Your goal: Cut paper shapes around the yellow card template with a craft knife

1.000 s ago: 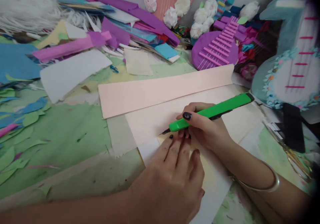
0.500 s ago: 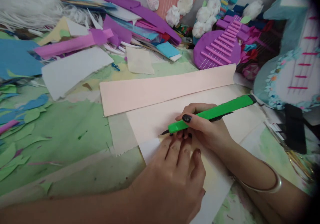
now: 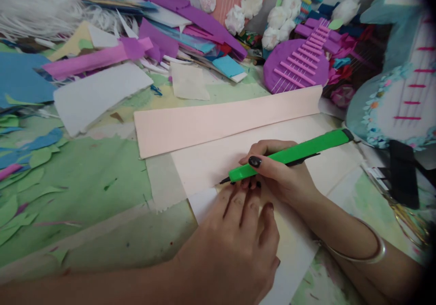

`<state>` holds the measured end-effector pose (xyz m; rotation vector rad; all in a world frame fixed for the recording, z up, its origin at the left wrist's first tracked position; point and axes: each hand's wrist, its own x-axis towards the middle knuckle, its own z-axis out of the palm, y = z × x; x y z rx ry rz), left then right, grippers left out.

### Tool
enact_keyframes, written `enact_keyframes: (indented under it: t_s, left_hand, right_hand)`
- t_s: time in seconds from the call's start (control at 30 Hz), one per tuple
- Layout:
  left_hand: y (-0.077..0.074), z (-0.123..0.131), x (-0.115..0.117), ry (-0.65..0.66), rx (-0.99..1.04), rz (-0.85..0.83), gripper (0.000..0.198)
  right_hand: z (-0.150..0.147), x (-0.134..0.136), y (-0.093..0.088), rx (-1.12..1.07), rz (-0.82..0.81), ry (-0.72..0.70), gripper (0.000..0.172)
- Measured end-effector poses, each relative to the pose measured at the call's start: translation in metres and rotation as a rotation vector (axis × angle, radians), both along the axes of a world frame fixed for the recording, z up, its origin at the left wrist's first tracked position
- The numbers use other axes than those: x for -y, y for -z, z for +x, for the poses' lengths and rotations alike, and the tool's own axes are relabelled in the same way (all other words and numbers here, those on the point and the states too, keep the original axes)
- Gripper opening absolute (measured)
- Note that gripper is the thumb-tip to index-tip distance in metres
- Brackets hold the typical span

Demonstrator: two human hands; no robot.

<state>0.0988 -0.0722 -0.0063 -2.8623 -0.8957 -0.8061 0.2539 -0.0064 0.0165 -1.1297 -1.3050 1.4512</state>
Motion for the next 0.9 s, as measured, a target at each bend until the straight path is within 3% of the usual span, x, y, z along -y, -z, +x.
enact_keyframes:
  t_s: [0.9]
  left_hand:
    - [-0.0017,0.0,-0.0008,0.01,-0.019,-0.033,0.048]
  right_hand:
    - [-0.001,-0.0002,-0.0027,0.086,0.06,-0.001,0.02]
